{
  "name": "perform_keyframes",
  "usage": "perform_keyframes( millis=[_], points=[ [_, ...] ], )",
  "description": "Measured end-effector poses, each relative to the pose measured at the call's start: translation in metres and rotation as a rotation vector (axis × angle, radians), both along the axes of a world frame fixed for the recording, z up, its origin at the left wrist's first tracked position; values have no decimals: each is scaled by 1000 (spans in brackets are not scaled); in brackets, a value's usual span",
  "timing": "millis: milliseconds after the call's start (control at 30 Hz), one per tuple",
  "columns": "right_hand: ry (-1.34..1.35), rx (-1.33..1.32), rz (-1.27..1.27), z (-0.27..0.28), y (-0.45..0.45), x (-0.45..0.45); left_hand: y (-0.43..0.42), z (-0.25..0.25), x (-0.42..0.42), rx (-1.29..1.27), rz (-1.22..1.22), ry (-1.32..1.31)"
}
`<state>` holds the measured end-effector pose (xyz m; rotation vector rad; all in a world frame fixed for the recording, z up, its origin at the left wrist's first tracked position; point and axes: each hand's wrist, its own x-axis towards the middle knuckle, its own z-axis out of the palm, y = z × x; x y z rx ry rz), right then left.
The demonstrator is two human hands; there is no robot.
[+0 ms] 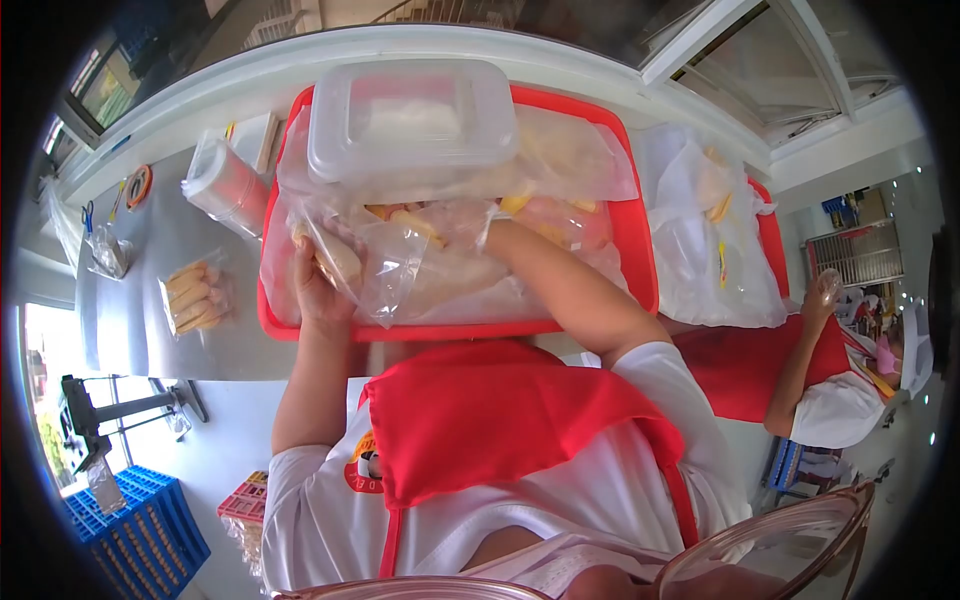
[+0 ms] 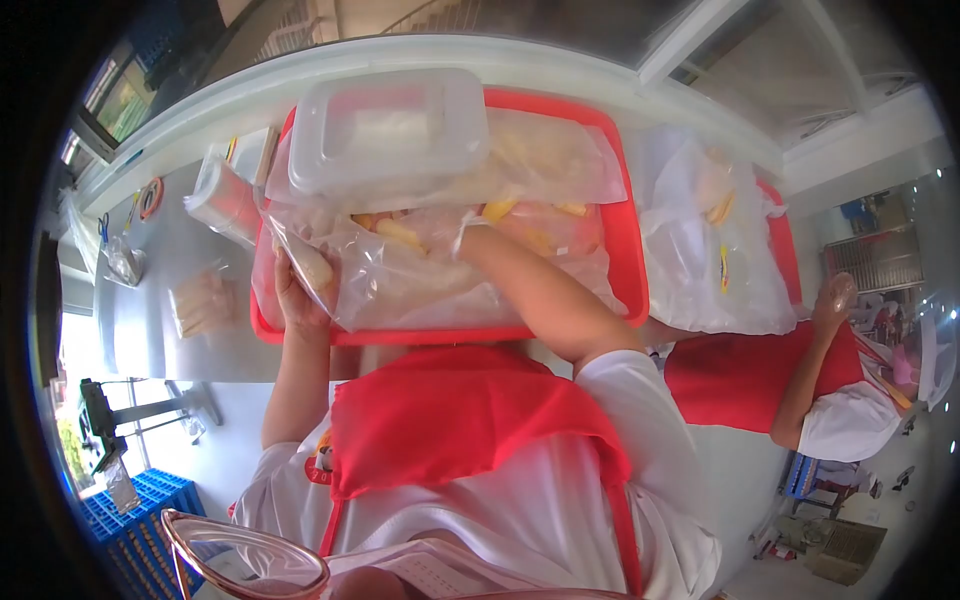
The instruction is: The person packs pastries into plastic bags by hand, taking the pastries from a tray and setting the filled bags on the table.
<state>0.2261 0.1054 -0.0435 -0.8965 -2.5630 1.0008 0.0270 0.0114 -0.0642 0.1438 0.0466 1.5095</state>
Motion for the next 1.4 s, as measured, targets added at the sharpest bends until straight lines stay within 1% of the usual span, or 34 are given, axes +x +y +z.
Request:
perform_keyframes(
  millis=[33,67,100,200,300,400,500,600,700,733,767,833,900,933,1000,1067,1133,1200,1233,1300,1333,1367,1400],
  points=[
    [46,-9,-47,0,-2,-6,0,0,0,-21,-3,-10],
    [5,-5,-140,-25,2,-12,0,1,0,-22,14,-8],
    [-34,-5,-234,-39,3,-15,-1,2,0,-24,31,-4],
    [-445,-81,-253,10,-13,-22,-1,4,-2,3,32,-19],
    [-464,-244,-304,4,-13,-22,0,2,-3,16,30,-41],
    [-464,-450,-429,61,-23,-15,2,-1,-3,18,37,-30],
    [368,-870,-202,7,2,18,0,1,-5,10,25,-32],
    [-463,403,-268,17,-18,52,0,-1,-5,2,21,-30],
    [-280,20,-201,55,-43,56,1,-4,-2,-12,33,29],
    [-295,100,-180,44,-44,64,2,-4,-1,-17,42,56],
    [-306,180,-156,22,-45,75,2,-2,0,-27,31,44],
    [-390,200,-152,-1,-49,82,-2,6,1,-57,18,30],
    [-537,93,-197,-8,-52,80,0,4,1,-8,13,54],
    [-361,-72,-257,-4,-52,78,0,4,1,22,10,61],
    [-11,-388,-371,11,-52,77,-1,7,2,4,25,64],
    [121,-644,-559,-15,-32,90,0,6,4,-3,40,64],
    [138,-533,-560,-19,-18,97,0,4,3,-5,48,76],
    [31,-54,-366,-12,-12,100,-1,6,5,-42,58,109],
    [29,-253,-396,-6,-9,95,-1,8,5,-57,65,126],
    [21,-649,-434,7,0,78,1,0,1,-9,7,122],
    [-80,-423,-349,-6,5,78,2,-1,-1,15,-15,121],
    [-178,-197,-258,-32,12,79,1,0,-2,14,-17,103],
    [-271,30,-162,-28,11,70,-1,2,0,11,-17,84]
  ],
)
